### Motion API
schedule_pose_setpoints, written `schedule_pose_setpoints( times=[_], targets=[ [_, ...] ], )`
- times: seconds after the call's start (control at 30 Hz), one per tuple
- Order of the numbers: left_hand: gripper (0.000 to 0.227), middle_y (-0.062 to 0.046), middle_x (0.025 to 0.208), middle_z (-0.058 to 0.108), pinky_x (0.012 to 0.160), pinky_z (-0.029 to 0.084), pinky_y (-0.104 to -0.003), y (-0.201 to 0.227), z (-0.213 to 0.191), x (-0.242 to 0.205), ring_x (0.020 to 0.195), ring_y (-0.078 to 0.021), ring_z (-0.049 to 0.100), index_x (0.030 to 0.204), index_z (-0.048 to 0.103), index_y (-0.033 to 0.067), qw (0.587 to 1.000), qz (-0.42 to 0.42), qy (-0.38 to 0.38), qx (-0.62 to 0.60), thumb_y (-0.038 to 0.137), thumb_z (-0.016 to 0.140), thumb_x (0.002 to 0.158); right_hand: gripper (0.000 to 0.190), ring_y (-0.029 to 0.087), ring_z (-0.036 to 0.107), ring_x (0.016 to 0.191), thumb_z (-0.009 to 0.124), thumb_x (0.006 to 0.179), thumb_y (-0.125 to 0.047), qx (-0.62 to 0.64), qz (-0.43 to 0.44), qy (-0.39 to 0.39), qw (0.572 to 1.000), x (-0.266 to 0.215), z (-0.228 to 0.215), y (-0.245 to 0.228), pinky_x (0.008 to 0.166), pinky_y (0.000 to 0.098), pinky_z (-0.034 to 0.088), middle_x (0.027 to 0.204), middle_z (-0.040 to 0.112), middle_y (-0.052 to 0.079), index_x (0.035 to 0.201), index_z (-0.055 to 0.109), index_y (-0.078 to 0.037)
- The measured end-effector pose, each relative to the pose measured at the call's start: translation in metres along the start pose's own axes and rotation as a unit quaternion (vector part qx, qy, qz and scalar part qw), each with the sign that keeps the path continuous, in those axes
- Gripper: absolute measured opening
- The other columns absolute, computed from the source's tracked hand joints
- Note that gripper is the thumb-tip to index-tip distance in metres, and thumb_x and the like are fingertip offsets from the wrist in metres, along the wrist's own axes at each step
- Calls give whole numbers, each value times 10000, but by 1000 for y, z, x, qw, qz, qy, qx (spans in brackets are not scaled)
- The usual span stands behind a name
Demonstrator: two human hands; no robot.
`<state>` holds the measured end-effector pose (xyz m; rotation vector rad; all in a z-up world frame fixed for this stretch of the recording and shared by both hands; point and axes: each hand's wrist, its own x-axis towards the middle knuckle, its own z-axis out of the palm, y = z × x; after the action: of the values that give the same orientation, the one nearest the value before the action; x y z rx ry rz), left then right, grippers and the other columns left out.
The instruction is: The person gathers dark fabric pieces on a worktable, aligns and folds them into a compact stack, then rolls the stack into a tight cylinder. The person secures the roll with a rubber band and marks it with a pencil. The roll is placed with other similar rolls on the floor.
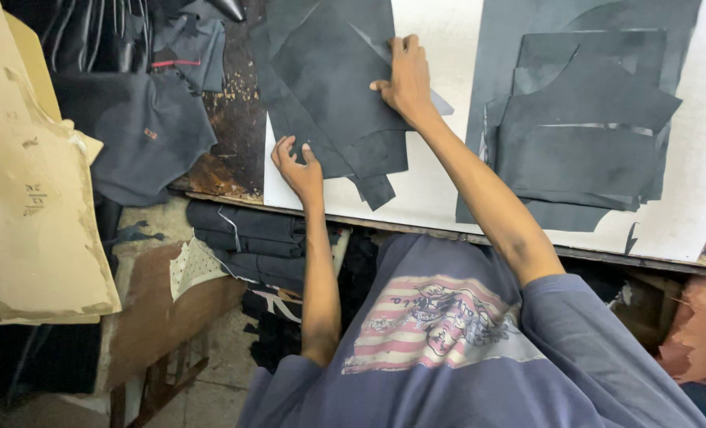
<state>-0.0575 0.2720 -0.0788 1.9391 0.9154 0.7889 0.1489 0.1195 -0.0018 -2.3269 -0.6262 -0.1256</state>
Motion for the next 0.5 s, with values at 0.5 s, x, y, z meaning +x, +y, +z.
schedule_pose_setpoints(
  times=[0.5],
  targets=[
    [412, -254, 1174, 547, 1007, 474, -480, 56, -21, -112, 1043, -391, 571, 1308, 559, -72, 881, -265, -100, -379, 233, 683, 1060, 448, 464, 680, 1121, 743, 937, -155, 159, -39, -113, 980, 30, 0, -20, 976, 461, 528, 1138, 713, 281, 1297, 576, 53]
  ],
)
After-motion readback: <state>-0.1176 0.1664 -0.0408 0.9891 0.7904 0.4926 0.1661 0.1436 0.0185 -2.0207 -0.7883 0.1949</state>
